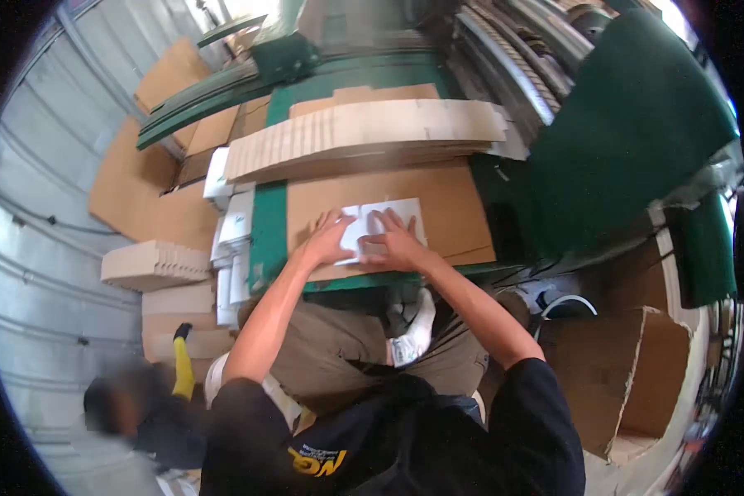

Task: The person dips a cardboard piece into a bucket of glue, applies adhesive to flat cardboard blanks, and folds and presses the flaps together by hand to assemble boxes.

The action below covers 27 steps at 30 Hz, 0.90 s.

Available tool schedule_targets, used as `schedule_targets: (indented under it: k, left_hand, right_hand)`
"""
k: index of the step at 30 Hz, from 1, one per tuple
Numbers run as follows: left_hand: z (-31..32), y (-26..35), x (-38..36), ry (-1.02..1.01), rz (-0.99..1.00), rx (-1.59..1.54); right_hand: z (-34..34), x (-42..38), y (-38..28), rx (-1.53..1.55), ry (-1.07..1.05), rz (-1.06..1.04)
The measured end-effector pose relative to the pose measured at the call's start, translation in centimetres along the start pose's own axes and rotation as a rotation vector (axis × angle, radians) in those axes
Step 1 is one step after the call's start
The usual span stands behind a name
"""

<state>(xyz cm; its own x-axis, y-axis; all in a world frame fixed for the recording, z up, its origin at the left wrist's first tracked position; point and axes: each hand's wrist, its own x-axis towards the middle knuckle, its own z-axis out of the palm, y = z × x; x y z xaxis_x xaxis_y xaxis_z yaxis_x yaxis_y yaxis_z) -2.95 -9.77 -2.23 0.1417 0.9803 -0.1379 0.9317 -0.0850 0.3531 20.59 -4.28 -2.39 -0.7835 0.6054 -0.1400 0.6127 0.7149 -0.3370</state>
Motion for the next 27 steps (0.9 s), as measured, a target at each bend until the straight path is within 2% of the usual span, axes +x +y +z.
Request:
schedule_targets:
  k: [3, 5, 7, 8, 9, 10, 11, 12, 15, 17, 18, 20, 21, 23, 24, 26, 27]
  left_hand:
    - [0.5, 0.0, -0.7, -0.021, -0.004, -0.055]
    - [0.7, 0.5, -1.7, 0.014, 0.002, -0.080]
    - [1.3, 0.5, -2.3, 0.041, -0.018, -0.096]
    - [1.9, 0.3, -2.5, 0.077, 0.001, -0.083]
    - [2.2, 0.0, -2.7, 0.113, 0.016, -0.069]
    - [2.1, 0.1, -2.9, 0.117, -0.003, -0.070]
    - [2.0, 0.5, -3.0, 0.120, 0.001, -0.076]
    - [1.9, 0.6, -3.2, 0.123, 0.001, -0.082]
    - [2.1, 0.7, -3.4, 0.133, -0.042, -0.095]
    - [2.0, 0.8, -3.5, 0.138, -0.058, -0.101]
    - [2.0, 0.8, -3.6, 0.137, -0.051, -0.101]
    - [2.3, 0.7, -3.7, 0.152, -0.049, -0.105]
    - [2.5, 0.6, -3.7, 0.173, -0.032, -0.103]
    - [3.3, 0.2, -3.8, 0.190, -0.022, -0.094]
    - [3.5, 0.1, -3.9, 0.220, -0.006, -0.082]
    - [3.8, 0.0, -4.3, 0.245, -0.009, -0.067]
    - [3.9, 0.1, -4.5, 0.266, -0.006, -0.049]
  right_hand:
    - [1.3, 3.4, 5.4, 0.278, 0.583, -0.017]
    - [-3.1, 4.3, 10.0, 0.466, 0.919, 0.055]
    - [-7.6, 4.7, 14.8, 0.240, 1.252, 0.398]
    - [-8.5, 5.1, 19.2, 0.000, 1.374, 0.548]
    - [-11.0, 4.0, 20.7, 0.099, 1.288, 0.757]
    - [-11.1, 5.2, 24.0, 0.049, 1.234, 1.122]
    - [-12.5, 4.0, 24.7, 0.172, 1.125, 1.133]
    - [-13.7, 3.0, 25.3, 0.292, 1.009, 1.139]
    - [-12.8, 3.1, 29.9, 0.266, 0.857, 1.037]
    - [-12.2, 3.0, 32.8, 0.379, 0.727, 0.961]
    - [-11.8, 2.8, 33.8, 0.382, 0.710, 0.958]
    - [-11.4, 2.5, 35.3, 0.291, 0.862, 0.929]
    - [-11.4, 2.1, 35.5, 0.292, 0.852, 0.931]
    - [-12.5, 0.9, 34.7, 0.909, 1.284, 0.628]
    - [-13.5, -0.4, 32.6, 0.908, 1.277, 0.627]
    - [-15.1, -4.7, 24.4, 1.411, 1.234, 0.219]
    - [-14.9, -6.4, 20.9, 1.470, 1.223, 0.170]
